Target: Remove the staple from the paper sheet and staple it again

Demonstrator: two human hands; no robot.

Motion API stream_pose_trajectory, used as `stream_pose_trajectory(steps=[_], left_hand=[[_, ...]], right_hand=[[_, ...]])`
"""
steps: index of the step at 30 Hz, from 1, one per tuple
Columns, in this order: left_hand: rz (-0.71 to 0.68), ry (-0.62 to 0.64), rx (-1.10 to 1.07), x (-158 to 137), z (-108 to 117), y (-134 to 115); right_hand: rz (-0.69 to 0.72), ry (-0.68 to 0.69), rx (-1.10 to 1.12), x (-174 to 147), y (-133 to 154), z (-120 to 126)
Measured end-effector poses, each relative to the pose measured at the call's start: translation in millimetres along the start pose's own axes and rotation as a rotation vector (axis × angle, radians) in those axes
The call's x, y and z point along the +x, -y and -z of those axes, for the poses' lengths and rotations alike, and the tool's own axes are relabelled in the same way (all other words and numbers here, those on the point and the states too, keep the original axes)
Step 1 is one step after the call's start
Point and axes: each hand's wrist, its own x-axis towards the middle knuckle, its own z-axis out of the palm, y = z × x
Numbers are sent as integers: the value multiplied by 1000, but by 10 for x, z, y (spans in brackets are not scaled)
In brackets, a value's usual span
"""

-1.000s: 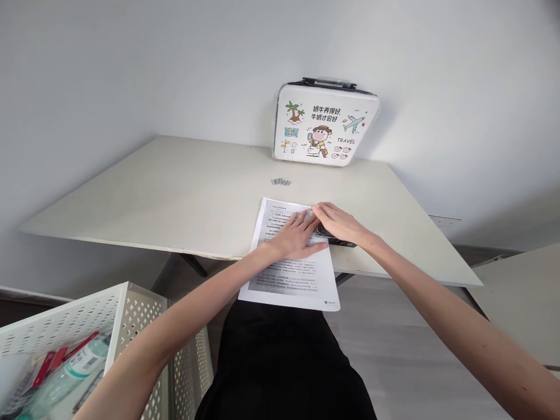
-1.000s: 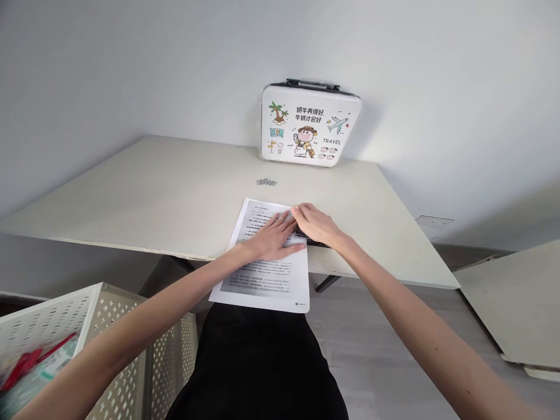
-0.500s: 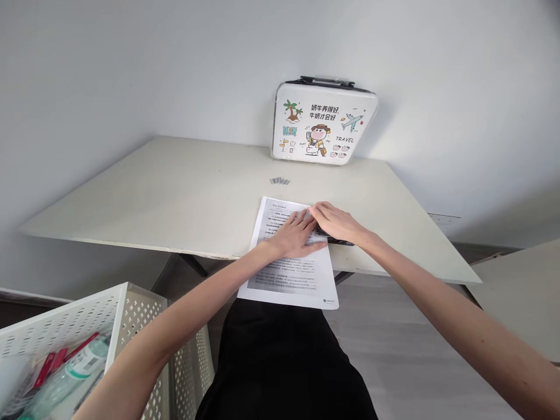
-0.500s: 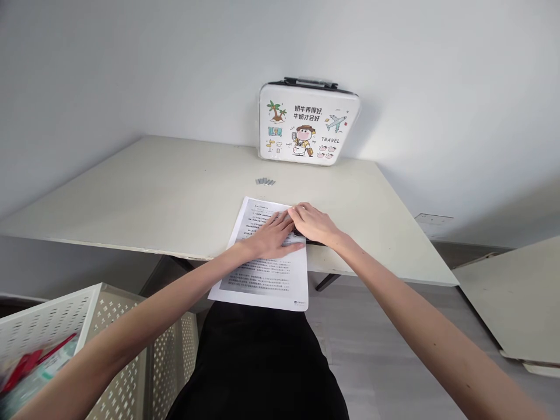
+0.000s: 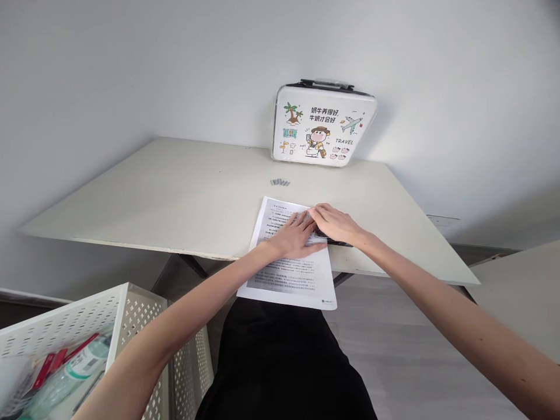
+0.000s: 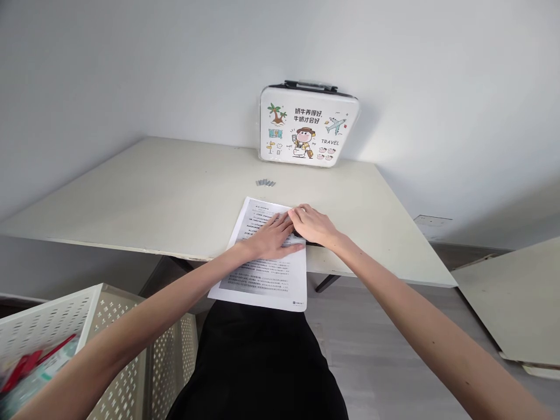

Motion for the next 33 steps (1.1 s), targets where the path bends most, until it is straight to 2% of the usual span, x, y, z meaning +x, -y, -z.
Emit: stream_pose_trajectory(steps=[8,13,18,25,29,33], left_hand=[[9,-16,22,-15,-9,-10],[-11,-27,35,-37,12,-10],[-4,-36,48,-54,31,-6],[32,-32,9,-55,76,-24],[75,15,-5,-106,103,22],[105,22,17,-231,144,135]], right_hand=[[-81,13,-75,42,49,-45],[-151,-42,-137,43,150,-132],[-146,-100,-160,40,267,-214],[-133,-119,-70,40,200,-90],[-31,-292,140,-118,34,-43],[44,-417,214,-371,-130,-151]])
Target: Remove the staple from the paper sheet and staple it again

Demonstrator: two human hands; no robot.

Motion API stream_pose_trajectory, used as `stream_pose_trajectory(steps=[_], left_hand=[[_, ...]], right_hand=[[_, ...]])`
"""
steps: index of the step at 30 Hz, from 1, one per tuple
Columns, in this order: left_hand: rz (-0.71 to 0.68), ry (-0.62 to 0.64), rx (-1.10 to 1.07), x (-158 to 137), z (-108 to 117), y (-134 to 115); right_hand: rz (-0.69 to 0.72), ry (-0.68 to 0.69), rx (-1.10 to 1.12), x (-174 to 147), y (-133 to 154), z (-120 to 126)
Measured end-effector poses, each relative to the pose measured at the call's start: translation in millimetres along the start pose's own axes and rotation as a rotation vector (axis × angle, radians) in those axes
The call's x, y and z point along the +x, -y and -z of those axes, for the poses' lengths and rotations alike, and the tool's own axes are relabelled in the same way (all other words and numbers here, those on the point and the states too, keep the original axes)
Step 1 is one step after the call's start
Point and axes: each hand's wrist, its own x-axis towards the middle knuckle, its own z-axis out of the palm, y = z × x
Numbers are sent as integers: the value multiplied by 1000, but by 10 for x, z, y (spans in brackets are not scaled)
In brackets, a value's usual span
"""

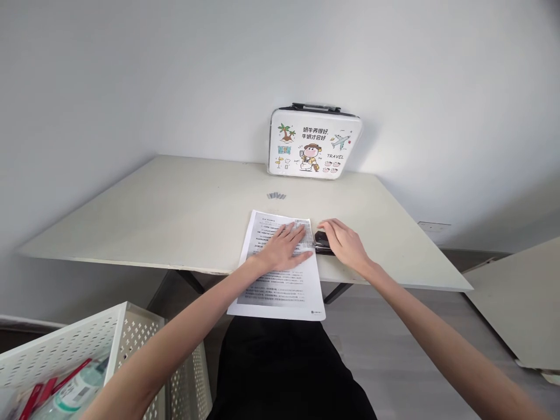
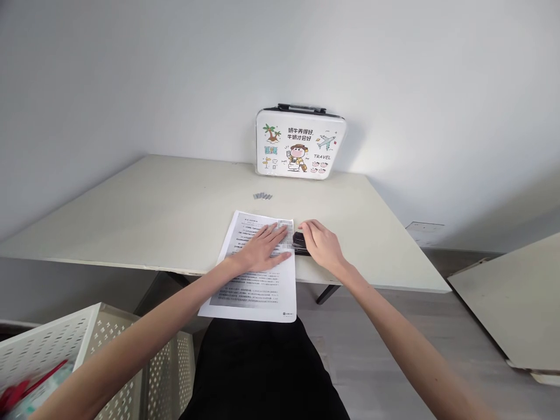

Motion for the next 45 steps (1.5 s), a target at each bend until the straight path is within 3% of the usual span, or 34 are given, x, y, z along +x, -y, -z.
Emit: stream_pose_trajectory(steps=[6,12,19,26,31,39,45], left_hand=[[44,21,17,-146,106,167],[73,-51,0,-115,141,209],[59,-86,-61,-197,282,262],[130,-85,57,-700,622,661],[194,-70,108,-922,734,950],[243,-118,139,-927,780,1298],[240,-167,145,-816,781,1380]], right_hand=[[-50,-41,145,-318,-318,34],[-44,53,238,-366,-521,90],[-72,43,243,-357,-580,69],[-145,9,263,-376,-583,50],[-210,4,261,-355,-553,47],[-273,39,257,-352,-511,54],[-255,17,242,-345,-523,27]])
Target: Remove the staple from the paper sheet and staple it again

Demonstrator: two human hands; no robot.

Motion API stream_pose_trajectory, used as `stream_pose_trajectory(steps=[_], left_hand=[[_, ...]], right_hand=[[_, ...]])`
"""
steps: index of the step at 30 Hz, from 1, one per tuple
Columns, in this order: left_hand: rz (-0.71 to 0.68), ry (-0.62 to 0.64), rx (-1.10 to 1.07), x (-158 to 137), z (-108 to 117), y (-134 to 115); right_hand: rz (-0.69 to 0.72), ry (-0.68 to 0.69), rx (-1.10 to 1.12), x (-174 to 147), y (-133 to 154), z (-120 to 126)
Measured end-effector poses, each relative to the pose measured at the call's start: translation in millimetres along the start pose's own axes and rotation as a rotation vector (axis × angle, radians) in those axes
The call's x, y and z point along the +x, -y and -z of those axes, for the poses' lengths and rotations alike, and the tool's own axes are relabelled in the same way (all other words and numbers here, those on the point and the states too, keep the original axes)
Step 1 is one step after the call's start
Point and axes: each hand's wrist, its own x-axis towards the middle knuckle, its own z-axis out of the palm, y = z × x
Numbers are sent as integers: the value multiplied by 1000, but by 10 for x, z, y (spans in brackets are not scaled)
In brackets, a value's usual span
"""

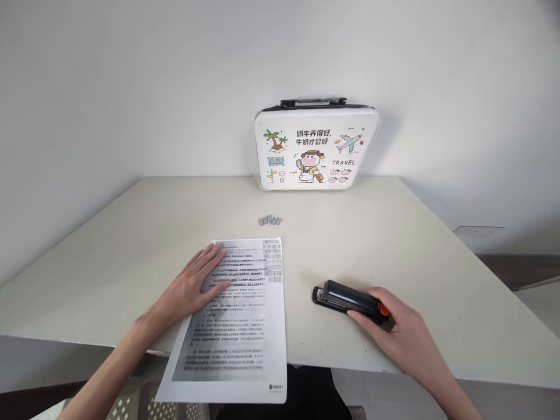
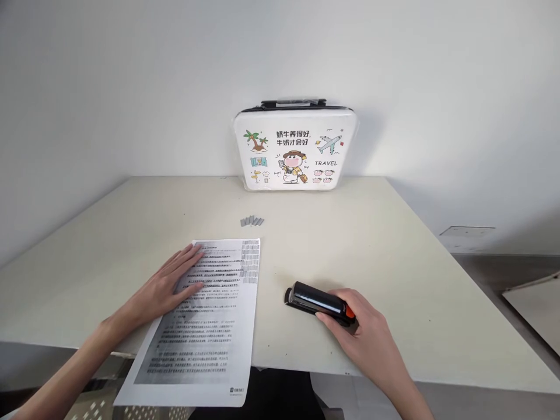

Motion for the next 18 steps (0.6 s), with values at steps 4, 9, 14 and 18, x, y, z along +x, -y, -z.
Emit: stream_pose_trajectory(steps=[4,9,14,18], left_hand=[[0,-10,-40,-136,82,4],[-98,84,-15,-484,237,32],[-150,139,3,-516,137,-221],[-179,148,-27,-215,-39,-662]], right_hand=[[45,-17,-4,3,-35,-13],[28,-52,23,1,48,-7],[-5,-121,85,-3,126,14],[-9,-166,82,-46,141,154]])
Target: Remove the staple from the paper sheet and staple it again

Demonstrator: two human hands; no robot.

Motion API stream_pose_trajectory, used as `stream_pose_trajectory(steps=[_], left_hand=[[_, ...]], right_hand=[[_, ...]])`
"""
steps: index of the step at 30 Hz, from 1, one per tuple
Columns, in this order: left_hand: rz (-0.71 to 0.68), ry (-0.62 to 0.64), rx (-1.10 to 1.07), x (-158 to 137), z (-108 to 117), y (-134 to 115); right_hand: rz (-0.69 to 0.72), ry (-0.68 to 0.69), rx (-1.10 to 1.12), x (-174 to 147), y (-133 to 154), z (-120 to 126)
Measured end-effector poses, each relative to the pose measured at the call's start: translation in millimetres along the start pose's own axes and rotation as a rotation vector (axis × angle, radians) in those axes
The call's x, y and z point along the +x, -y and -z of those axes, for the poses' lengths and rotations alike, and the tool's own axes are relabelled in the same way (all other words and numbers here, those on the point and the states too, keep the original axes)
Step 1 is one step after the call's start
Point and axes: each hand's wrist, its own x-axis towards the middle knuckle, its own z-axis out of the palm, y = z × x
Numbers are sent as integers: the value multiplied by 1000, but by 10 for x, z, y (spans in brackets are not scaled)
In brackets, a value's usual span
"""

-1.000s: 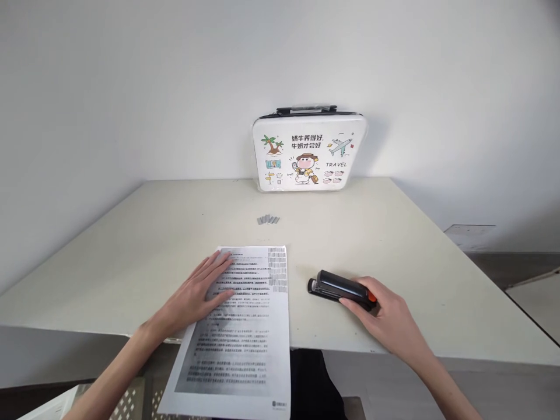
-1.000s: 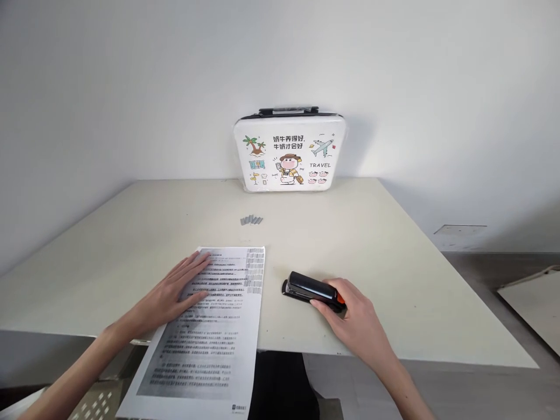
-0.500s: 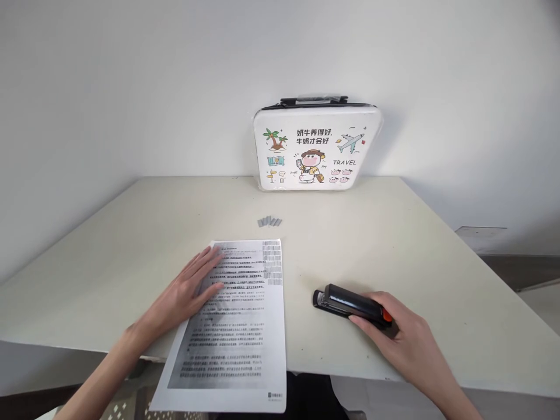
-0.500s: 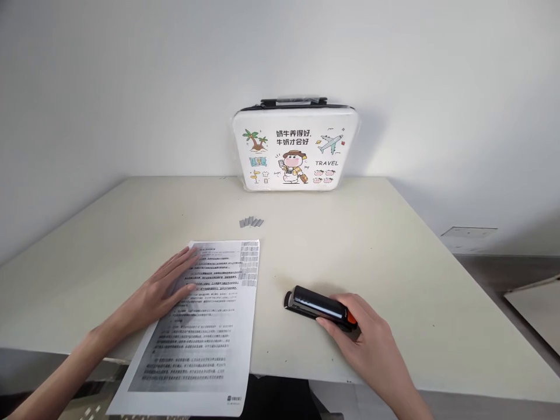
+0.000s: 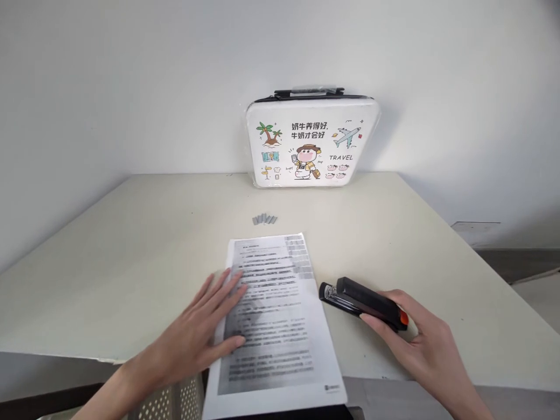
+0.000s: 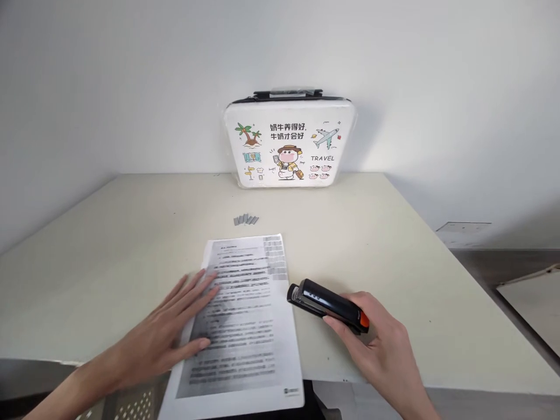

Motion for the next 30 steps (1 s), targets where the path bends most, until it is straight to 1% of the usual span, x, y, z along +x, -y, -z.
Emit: stream_pose_trajectory(steps=[4,8,10,13,15,16,18,19,21,23,26,28,30], left_hand=[[-115,48,-70,559,-127,-366],[-198,55,-114,1241,-341,-683],[-222,53,-138,1621,-481,-846],[-247,37,-170,2164,-689,-1091],[-235,58,-199,2437,-786,-1209],[-236,41,-243,2530,-812,-1237],[-259,-37,-398,2608,-813,-1209],[-275,-87,-496,2595,-787,-1149],[-298,-161,-681,2477,-690,-951],[-281,-174,-782,2283,-559,-695],[-176,-162,-874,1989,-371,-335],[-98,-157,-1008,1865,-291,-159],[-27,-169,-1183,1813,-253,-45]], right_hand=[[11,-65,-92,-60,28,285],[58,-114,-181,-119,19,526],[70,-148,-212,-123,10,585],[50,-200,-227,-75,25,601],[30,-225,-210,-9,56,585],[23,-238,-197,32,74,574],[20,-266,-169,126,108,550],[26,-276,-155,179,124,537],[38,-283,-133,294,152,497],[40,-276,-108,427,185,427],[26,-246,-54,666,242,243],[14,-194,8,855,277,78],[16,-111,101,1057,300,-102]])
